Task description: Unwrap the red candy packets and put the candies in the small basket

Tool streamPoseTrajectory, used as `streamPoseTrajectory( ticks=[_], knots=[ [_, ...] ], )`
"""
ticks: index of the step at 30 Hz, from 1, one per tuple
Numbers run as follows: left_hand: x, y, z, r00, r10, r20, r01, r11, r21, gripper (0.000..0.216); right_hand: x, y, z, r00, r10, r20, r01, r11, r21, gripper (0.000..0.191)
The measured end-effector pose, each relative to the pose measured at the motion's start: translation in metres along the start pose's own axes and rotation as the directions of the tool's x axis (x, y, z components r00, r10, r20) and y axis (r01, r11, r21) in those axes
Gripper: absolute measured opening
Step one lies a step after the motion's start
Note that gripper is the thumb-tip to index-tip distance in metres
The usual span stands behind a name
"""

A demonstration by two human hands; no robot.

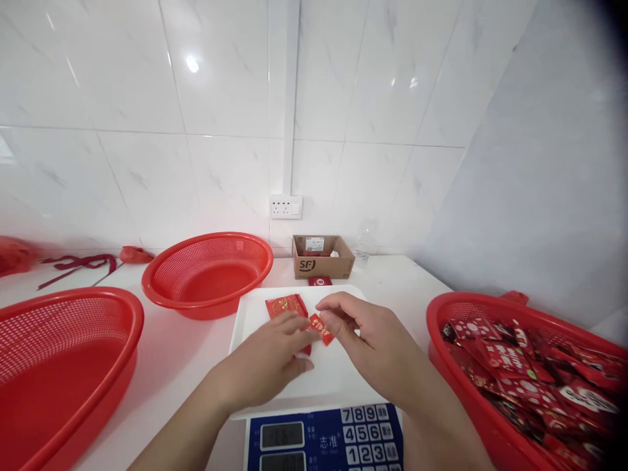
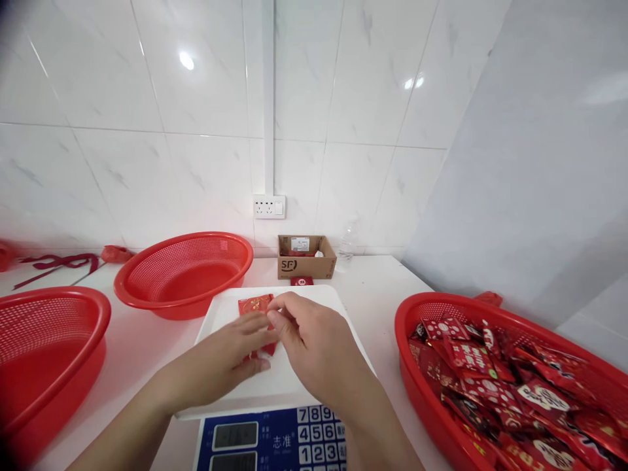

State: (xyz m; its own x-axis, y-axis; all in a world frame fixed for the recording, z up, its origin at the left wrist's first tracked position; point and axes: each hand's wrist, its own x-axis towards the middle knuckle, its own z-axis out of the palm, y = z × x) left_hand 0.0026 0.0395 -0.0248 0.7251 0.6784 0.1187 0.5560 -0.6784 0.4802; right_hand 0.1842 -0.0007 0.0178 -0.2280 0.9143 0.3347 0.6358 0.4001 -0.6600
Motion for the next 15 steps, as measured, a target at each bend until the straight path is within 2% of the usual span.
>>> streamPoseTrajectory(
  ticks=[3, 7, 11, 13, 15],
  knots=[
    [-0.002, -0.001, 0.002, 0.995, 0.023, 0.097, -0.024, 1.000, 0.006, 0.035, -0.005, -0.002, -0.002, 1.000, -0.008, -0.026, 0.007, 1.000, -0.023, 0.017],
    [-0.004, -0.002, 0.001, 0.998, -0.010, 0.059, 0.009, 1.000, 0.028, 0.033, -0.027, 0.013, -0.013, 0.987, 0.040, -0.154, -0.054, 0.995, -0.083, 0.019],
    [-0.010, 0.001, -0.006, 1.000, -0.018, 0.017, 0.017, 1.000, 0.013, 0.036, -0.064, 0.059, -0.045, 0.957, 0.180, -0.226, -0.237, 0.937, -0.257, 0.021],
    [-0.014, 0.003, -0.009, 1.000, -0.012, -0.003, 0.012, 1.000, -0.002, 0.035, -0.081, 0.087, -0.065, 0.915, 0.235, -0.326, -0.354, 0.858, -0.373, 0.019],
    [-0.017, 0.005, -0.011, 1.000, -0.006, -0.025, 0.006, 1.000, -0.004, 0.034, -0.093, 0.108, -0.079, 0.856, 0.318, -0.409, -0.484, 0.773, -0.411, 0.026]
  ],
)
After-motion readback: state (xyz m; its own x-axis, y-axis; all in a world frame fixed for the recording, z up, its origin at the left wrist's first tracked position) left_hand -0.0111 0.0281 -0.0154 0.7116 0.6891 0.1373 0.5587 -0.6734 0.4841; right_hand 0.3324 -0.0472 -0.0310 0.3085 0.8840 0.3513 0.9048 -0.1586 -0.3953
